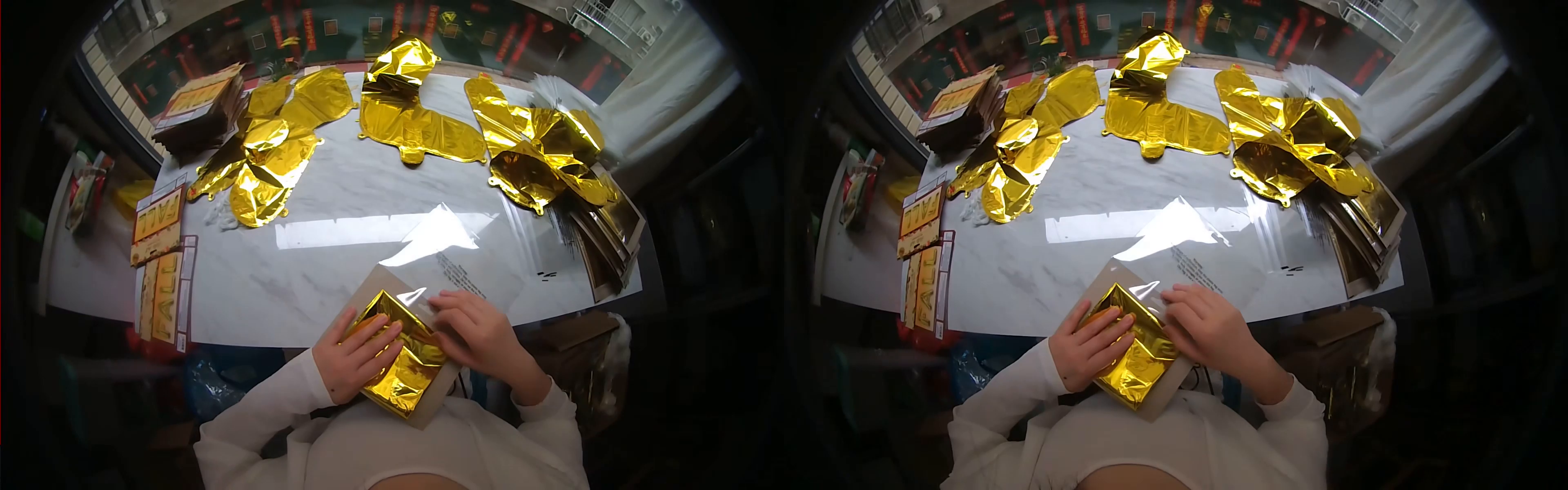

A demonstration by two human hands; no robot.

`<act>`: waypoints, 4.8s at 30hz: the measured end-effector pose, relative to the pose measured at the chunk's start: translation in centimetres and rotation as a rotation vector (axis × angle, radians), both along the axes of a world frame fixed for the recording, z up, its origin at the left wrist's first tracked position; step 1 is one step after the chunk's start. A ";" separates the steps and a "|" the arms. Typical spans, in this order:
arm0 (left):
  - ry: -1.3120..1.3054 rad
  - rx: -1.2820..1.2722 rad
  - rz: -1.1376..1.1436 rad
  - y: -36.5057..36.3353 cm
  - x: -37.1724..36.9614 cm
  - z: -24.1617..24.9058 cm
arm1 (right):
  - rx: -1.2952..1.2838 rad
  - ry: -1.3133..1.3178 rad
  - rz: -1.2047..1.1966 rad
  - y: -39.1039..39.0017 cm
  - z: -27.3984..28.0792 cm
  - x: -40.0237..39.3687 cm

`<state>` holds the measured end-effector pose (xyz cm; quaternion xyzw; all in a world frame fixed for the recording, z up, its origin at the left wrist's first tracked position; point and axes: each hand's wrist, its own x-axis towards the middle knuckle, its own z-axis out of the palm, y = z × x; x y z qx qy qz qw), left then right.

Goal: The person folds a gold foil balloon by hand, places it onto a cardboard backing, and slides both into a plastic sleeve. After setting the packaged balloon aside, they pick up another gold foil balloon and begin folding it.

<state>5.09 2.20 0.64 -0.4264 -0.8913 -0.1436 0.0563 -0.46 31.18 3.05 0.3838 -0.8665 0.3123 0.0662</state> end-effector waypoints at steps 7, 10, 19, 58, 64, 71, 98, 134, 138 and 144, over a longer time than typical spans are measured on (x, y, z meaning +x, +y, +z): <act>0.001 -0.007 -0.008 0.2 0.0 0.0 | 0.075 0.037 0.031 -2.6 -0.3 -1.9; 0.011 0.021 -0.012 0.5 0.1 -0.3 | 0.117 0.064 0.011 -3.3 -1.5 -3.4; 0.012 0.036 -0.020 0.7 0.0 -0.3 | 0.049 -0.035 0.075 -3.4 -1.9 -3.8; 0.068 0.138 0.009 0.9 0.2 -2.0 | 0.516 0.084 0.061 -1.7 3.8 0.4; 0.080 0.114 0.020 0.8 0.4 -1.8 | 0.598 0.120 0.060 -1.8 3.3 0.7; 0.110 0.123 0.032 0.8 0.4 -2.1 | 0.697 0.172 0.136 -1.8 3.6 0.9; 0.073 0.103 0.027 2.0 -0.2 -2.0 | 0.367 0.095 0.010 -0.8 2.0 1.2; -0.057 0.230 0.114 2.9 -0.6 2.6 | 0.442 -0.058 0.295 0.2 -1.2 -3.9; -0.348 0.657 -0.053 -0.9 3.9 -2.1 | 0.341 -0.066 0.343 0.4 -0.8 -4.3; -1.491 1.146 0.331 1.4 4.7 -7.5 | 0.076 0.159 0.337 0.4 -0.7 -4.2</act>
